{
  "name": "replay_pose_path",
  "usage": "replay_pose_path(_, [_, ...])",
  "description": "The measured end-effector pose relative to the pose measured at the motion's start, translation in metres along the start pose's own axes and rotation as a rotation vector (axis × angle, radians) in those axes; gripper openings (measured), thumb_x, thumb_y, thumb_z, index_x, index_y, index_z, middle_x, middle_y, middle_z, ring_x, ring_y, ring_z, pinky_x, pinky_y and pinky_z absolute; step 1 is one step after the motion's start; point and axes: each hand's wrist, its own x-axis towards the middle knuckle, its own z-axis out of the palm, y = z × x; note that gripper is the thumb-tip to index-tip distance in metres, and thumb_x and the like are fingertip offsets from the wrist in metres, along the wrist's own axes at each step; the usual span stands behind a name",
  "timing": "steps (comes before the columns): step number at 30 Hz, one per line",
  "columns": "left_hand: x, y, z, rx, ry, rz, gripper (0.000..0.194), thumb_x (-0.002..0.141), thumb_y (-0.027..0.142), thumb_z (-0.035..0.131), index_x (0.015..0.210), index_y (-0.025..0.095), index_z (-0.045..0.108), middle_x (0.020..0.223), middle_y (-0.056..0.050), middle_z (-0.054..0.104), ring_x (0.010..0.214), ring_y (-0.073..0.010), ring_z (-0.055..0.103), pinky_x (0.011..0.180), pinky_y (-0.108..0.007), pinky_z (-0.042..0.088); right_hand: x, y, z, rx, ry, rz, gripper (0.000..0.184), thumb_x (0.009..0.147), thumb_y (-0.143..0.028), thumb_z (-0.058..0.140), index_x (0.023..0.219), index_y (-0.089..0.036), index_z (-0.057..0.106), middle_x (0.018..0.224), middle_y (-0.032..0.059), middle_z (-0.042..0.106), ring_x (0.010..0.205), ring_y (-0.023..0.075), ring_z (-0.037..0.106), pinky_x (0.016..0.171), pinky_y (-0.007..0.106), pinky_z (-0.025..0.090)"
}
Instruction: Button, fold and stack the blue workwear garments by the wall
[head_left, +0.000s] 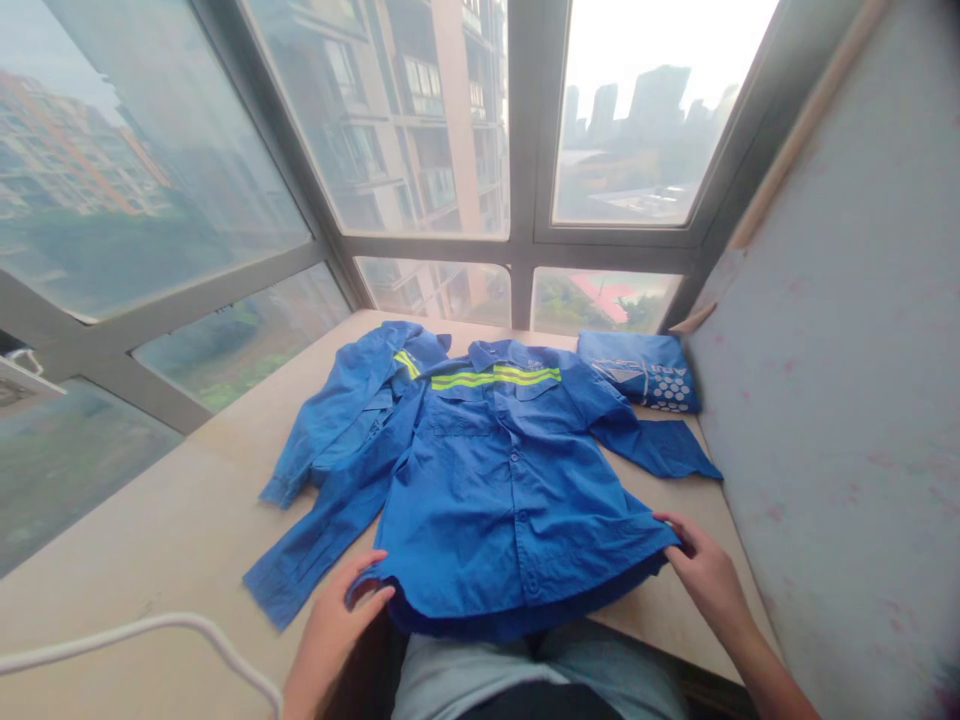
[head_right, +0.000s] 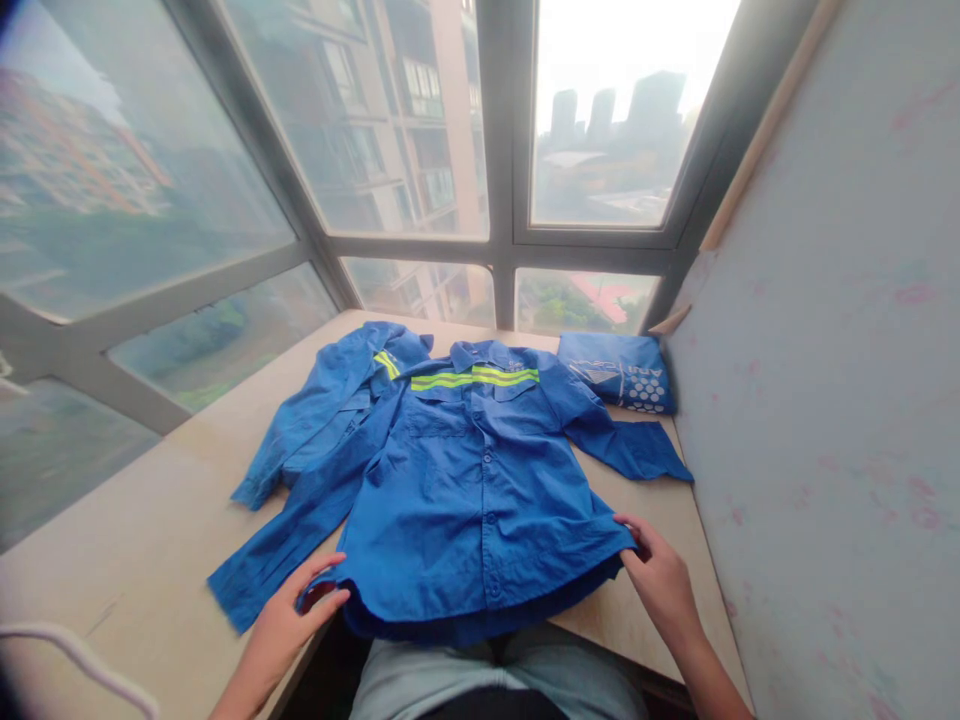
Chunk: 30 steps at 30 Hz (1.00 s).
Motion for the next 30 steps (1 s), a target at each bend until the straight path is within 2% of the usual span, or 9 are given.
replay_pose_path(3, [0.004,-0.014,0.008,0.093,0.029,0.071,0.034,0.061,0.04,0.069,0.09,0.024,0.075,0.097,-0.006,0.075,0.088,-0.0273,0.07,0.084,-0.041,0.059,0.0,0.002,-0.001,-0.034,-0.02,0.006,0.045,0.07,-0.04,0.057,0.107,-0.018,0.07,0.091,0.0066,0.076,0.085,0.0255,0.072,0.073,0.031,0.055])
replay_pose_path(6, [0.007,-0.033,0.014,0.226,0.11,0.128,0.028,0.066,0.035,0.055,0.083,0.024,0.074,0.089,-0.007,0.074,0.077,-0.0247,0.07,0.082,-0.039,0.059,0.0,0.005,-0.002,-0.037,-0.015,0.028,0.047,0.068,-0.04,0.057,0.107,-0.018,0.07,0.095,0.0072,0.076,0.091,0.0265,0.071,0.075,0.031,0.054])
replay_pose_path(8, [0.006,-0.044,0.018,0.293,0.109,0.128,0.029,0.067,0.034,0.051,0.083,0.024,0.073,0.089,-0.007,0.074,0.077,-0.0245,0.07,0.079,-0.037,0.059,0.0,0.008,-0.002,-0.041,-0.011,0.043,0.047,0.068,-0.04,0.057,0.107,-0.019,0.071,0.097,0.0073,0.076,0.096,0.0273,0.071,0.078,0.032,0.054])
replay_pose_path(12, [-0.002,-0.055,0.02,0.435,0.044,0.026,0.035,0.073,0.034,0.046,0.092,0.021,0.071,0.1,-0.009,0.073,0.081,-0.0247,0.071,0.077,-0.036,0.058,0.0,0.013,-0.003,-0.047,-0.027,0.051,0.048,0.068,-0.04,0.056,0.109,-0.02,0.07,0.099,0.007,0.076,0.098,0.0271,0.07,0.081,0.033,0.054])
replay_pose_path(17, [-0.012,-0.056,0.015,0.557,0.028,-0.083,0.041,0.089,0.041,0.036,0.103,0.019,0.068,0.11,-0.011,0.072,0.093,-0.0258,0.07,0.086,-0.039,0.054,-0.001,0.024,-0.002,-0.058,-0.042,0.078,0.05,0.068,-0.041,0.056,0.111,-0.019,0.069,0.099,0.0065,0.075,0.095,0.0263,0.07,0.081,0.032,0.054])
replay_pose_path(19, [-0.015,-0.059,0.015,0.579,0.008,-0.102,0.039,0.091,0.034,0.035,0.11,0.019,0.066,0.114,-0.011,0.071,0.096,-0.0241,0.069,0.088,-0.037,0.053,-0.001,0.028,-0.002,-0.073,-0.045,0.087,0.05,0.069,-0.041,0.055,0.111,-0.019,0.069,0.099,0.0064,0.075,0.095,0.0266,0.07,0.081,0.032,0.053])
replay_pose_path(23, [-0.022,-0.071,0.019,0.686,-0.046,0.029,0.052,0.079,0.009,0.041,0.129,0.015,0.057,0.129,-0.011,0.062,0.118,-0.0215,0.06,0.103,-0.034,0.045,-0.002,0.033,-0.002,-0.127,-0.048,0.092,0.05,0.07,-0.042,0.055,0.113,-0.021,0.07,0.102,0.0063,0.075,0.099,0.0284,0.069,0.084,0.034,0.052])
replay_pose_path(26, [-0.029,-0.078,0.027,0.818,-0.063,0.14,0.062,0.077,0.01,0.051,0.139,0.016,0.049,0.136,-0.012,0.056,0.126,-0.027,0.051,0.107,-0.041,0.042,-0.004,0.036,-0.003,-0.133,-0.046,0.096,0.049,0.071,-0.043,0.055,0.113,-0.022,0.069,0.104,0.0059,0.075,0.103,0.0291,0.069,0.085,0.035,0.052])
replay_pose_path(30, [-0.033,-0.083,0.034,0.877,0.032,0.205,0.055,0.084,0.015,0.05,0.14,0.017,0.049,0.131,-0.013,0.057,0.119,-0.0281,0.054,0.101,-0.043,0.045,-0.007,0.038,-0.003,-0.109,-0.049,0.102,0.048,0.071,-0.043,0.056,0.112,-0.022,0.069,0.103,0.0056,0.076,0.102,0.0289,0.069,0.084,0.035,0.052])
